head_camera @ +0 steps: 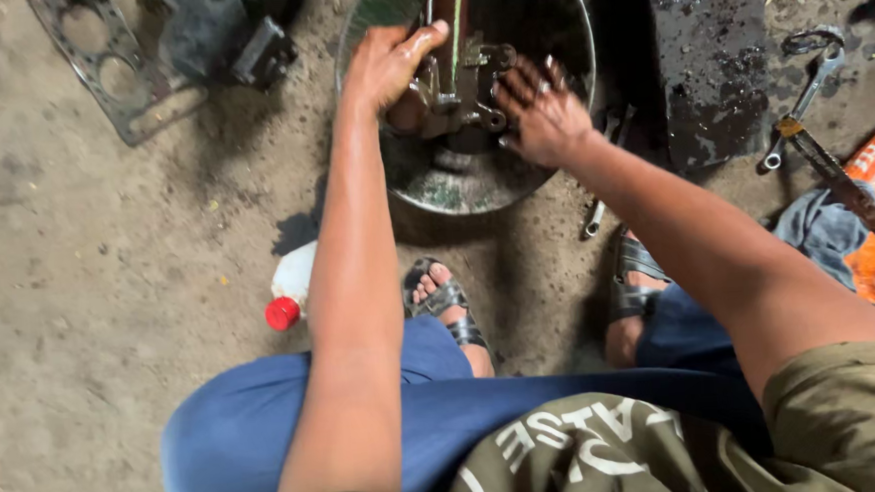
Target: The person cleans greasy mechanical parts by hand in a basin filled with liquid, turning the parts over and scrubbing different surfaces.
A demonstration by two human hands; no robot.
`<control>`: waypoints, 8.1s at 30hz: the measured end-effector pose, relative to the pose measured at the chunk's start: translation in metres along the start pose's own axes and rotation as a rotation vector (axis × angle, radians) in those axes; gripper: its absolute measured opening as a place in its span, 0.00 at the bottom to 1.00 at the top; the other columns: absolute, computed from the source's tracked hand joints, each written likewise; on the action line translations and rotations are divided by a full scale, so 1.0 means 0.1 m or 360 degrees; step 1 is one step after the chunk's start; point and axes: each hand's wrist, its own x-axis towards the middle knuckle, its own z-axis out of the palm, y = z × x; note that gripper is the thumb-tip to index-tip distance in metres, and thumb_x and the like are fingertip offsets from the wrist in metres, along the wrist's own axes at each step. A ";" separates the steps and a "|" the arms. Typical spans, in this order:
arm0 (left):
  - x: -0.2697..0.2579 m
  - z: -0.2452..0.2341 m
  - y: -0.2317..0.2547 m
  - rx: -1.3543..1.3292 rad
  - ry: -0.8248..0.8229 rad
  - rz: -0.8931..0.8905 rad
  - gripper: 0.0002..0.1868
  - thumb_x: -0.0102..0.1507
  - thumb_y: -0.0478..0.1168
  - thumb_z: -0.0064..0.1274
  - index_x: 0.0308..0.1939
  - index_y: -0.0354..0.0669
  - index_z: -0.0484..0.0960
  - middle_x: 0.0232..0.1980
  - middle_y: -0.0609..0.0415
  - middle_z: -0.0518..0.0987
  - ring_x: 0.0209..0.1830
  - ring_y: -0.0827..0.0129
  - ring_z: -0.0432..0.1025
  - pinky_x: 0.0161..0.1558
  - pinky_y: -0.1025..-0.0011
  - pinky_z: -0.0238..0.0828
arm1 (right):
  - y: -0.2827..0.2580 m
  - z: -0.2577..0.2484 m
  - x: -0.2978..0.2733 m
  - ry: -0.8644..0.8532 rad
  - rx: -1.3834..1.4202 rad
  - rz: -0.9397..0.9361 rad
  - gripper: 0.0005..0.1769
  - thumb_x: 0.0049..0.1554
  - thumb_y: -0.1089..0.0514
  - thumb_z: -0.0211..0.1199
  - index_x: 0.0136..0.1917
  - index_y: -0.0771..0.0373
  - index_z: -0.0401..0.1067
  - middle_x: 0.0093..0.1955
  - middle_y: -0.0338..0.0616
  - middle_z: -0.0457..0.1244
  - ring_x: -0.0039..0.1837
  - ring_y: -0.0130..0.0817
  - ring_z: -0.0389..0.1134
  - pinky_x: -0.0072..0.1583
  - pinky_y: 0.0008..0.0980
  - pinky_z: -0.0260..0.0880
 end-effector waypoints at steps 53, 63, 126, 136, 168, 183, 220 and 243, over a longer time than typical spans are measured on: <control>0.15 0.26 0.30 -0.0107 0.0406 -0.0167 0.55 0.61 0.81 0.12 0.81 0.52 0.48 0.65 0.31 0.75 0.67 0.35 0.68 0.66 0.50 0.63 | -0.08 -1.35 0.41 0.0964 0.0449 -0.0944 0.35 0.39 0.73 0.65 0.62 0.66 0.76 0.63 0.54 0.69 0.65 0.49 0.69 0.64 0.53 0.61; 0.02 0.19 0.32 0.0152 0.0426 -0.0103 0.49 0.50 0.76 0.57 0.60 0.41 0.80 0.62 0.39 0.78 0.64 0.48 0.73 0.65 0.54 0.66 | -0.23 -0.45 0.11 0.1343 0.1499 -0.0250 0.32 0.38 0.79 0.55 0.55 0.68 0.80 0.50 0.51 0.67 0.55 0.41 0.71 0.58 0.32 0.73; -0.18 0.14 0.73 -0.0091 0.0438 -0.0019 0.21 0.44 0.51 0.65 0.37 0.44 0.89 0.37 0.46 0.87 0.41 0.54 0.83 0.46 0.60 0.78 | -0.06 -0.85 0.26 0.1286 0.0994 -0.0100 0.33 0.38 0.67 0.67 0.60 0.72 0.76 0.60 0.65 0.67 0.63 0.60 0.67 0.64 0.49 0.68; -0.11 0.17 0.68 -0.0058 0.0455 -0.0067 0.24 0.43 0.52 0.64 0.39 0.45 0.89 0.40 0.46 0.87 0.44 0.54 0.82 0.49 0.60 0.77 | 0.58 -0.95 0.50 0.0970 0.1272 0.0008 0.20 0.49 0.63 0.64 0.57 0.62 0.80 0.57 0.51 0.69 0.60 0.49 0.70 0.66 0.41 0.69; -0.10 0.08 0.38 -0.0316 0.0422 -0.0007 0.25 0.45 0.47 0.65 0.43 0.37 0.89 0.38 0.45 0.88 0.39 0.62 0.84 0.46 0.69 0.77 | 0.10 -0.49 0.10 0.0553 0.1179 0.0766 0.20 0.57 0.57 0.64 0.63 0.61 0.76 0.59 0.52 0.70 0.60 0.40 0.74 0.63 0.31 0.73; -0.14 0.14 0.47 -0.0530 0.0461 0.0021 0.17 0.46 0.43 0.65 0.35 0.37 0.88 0.32 0.50 0.88 0.30 0.68 0.81 0.36 0.69 0.76 | -0.57 -0.38 -0.02 0.1114 0.1191 0.0198 0.33 0.50 0.69 0.63 0.70 0.58 0.73 0.71 0.56 0.64 0.67 0.55 0.65 0.69 0.44 0.67; -0.31 0.29 0.47 -0.0035 0.0607 -0.0007 0.27 0.46 0.52 0.66 0.45 0.43 0.87 0.42 0.44 0.87 0.44 0.52 0.81 0.49 0.57 0.77 | 0.29 -0.23 1.19 0.0911 0.1361 0.0897 0.22 0.70 0.44 0.54 0.49 0.66 0.72 0.42 0.63 0.69 0.47 0.61 0.72 0.53 0.55 0.70; -0.31 0.21 0.65 -0.0125 0.0557 -0.0042 0.20 0.45 0.49 0.64 0.38 0.45 0.89 0.36 0.48 0.88 0.39 0.57 0.83 0.45 0.61 0.78 | 0.04 -0.56 0.39 0.1312 0.1399 0.0328 0.22 0.43 0.69 0.68 0.53 0.67 0.75 0.55 0.53 0.70 0.56 0.43 0.73 0.58 0.36 0.75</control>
